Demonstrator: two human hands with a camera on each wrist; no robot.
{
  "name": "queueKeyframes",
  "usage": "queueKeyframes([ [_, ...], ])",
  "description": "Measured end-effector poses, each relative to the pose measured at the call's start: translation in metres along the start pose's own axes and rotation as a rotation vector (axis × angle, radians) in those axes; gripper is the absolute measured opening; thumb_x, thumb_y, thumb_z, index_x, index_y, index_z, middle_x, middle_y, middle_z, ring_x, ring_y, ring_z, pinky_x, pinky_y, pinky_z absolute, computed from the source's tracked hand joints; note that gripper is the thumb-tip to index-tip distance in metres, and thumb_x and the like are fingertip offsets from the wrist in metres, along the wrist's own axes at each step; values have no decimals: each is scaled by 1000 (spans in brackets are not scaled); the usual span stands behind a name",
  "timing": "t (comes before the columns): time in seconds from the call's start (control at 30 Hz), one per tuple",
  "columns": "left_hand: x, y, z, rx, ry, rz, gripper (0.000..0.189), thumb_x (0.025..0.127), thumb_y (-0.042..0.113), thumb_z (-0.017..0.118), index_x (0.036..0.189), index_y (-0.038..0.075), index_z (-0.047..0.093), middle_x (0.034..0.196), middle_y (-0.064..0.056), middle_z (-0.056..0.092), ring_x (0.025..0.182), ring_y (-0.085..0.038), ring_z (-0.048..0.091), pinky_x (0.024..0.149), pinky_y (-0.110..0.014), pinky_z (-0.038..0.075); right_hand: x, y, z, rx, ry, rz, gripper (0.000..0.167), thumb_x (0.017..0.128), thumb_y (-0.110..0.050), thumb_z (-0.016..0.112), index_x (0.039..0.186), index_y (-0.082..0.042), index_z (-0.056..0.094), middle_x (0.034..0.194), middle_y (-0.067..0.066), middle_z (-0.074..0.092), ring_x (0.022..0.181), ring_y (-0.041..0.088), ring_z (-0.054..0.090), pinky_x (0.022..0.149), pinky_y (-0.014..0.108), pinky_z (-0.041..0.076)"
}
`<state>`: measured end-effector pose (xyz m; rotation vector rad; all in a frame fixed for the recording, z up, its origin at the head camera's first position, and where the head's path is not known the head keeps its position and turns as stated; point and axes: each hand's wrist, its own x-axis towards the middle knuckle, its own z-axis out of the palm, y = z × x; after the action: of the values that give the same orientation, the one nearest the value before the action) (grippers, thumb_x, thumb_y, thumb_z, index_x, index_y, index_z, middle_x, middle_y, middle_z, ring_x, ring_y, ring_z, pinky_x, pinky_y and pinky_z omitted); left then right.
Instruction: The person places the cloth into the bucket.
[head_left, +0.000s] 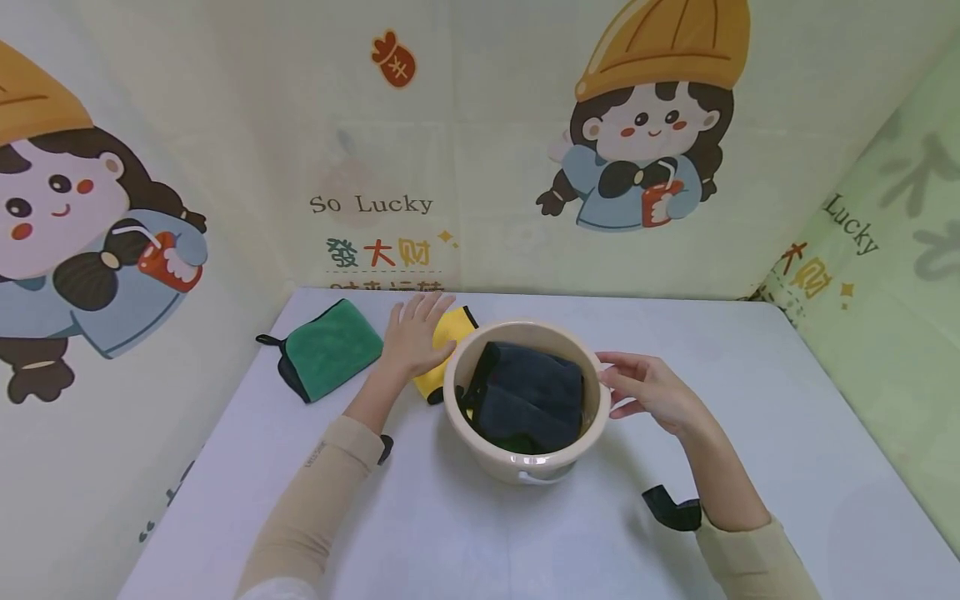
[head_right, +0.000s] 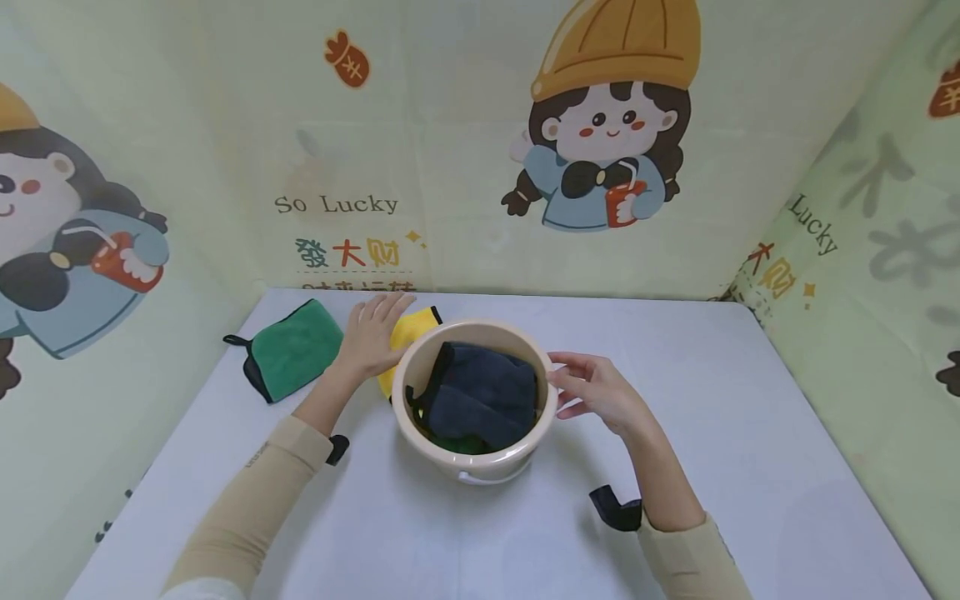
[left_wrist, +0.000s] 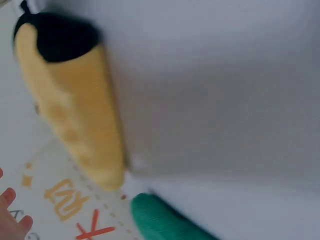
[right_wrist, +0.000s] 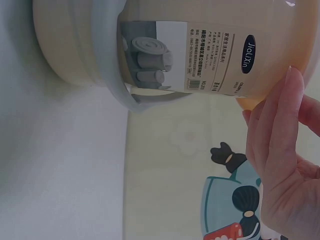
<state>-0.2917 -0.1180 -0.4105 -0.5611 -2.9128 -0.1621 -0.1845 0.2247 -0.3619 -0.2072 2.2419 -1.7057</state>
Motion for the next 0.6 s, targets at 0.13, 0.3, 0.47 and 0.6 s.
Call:
queueKeyframes([
  [0.13,-7,-5,24,40,-127,-1,79,80,61,45,145,26,18,150,-6,19,135,-31,18,107,-56,11,1,0,0,-5,0,0,54,89,-17,59,133,8,39,93,14,64,68,17,63,60,34,55],
  [0.3,-14,-11,41,56,-231,8,82,77,64,45,145,25,20,151,-7,19,136,-33,17,107,-57,11,1,0,0,0,-3,-5,53,89,-17,59,132,8,39,94,15,64,68,18,64,60,34,55],
  [0.47,-18,-16,49,22,-306,4,81,79,64,45,145,23,22,151,-9,17,136,-34,14,107,-58,6,1,0,0,4,-8,0,54,90,-17,59,133,8,38,94,14,64,68,18,64,60,34,55],
  [0.6,-20,-17,51,-5,-348,-6,84,76,66,48,144,23,23,150,-10,16,136,-34,14,108,-57,2,0,0,0,9,-10,-4,54,90,-17,58,133,9,38,92,13,64,68,17,63,60,34,55],
])
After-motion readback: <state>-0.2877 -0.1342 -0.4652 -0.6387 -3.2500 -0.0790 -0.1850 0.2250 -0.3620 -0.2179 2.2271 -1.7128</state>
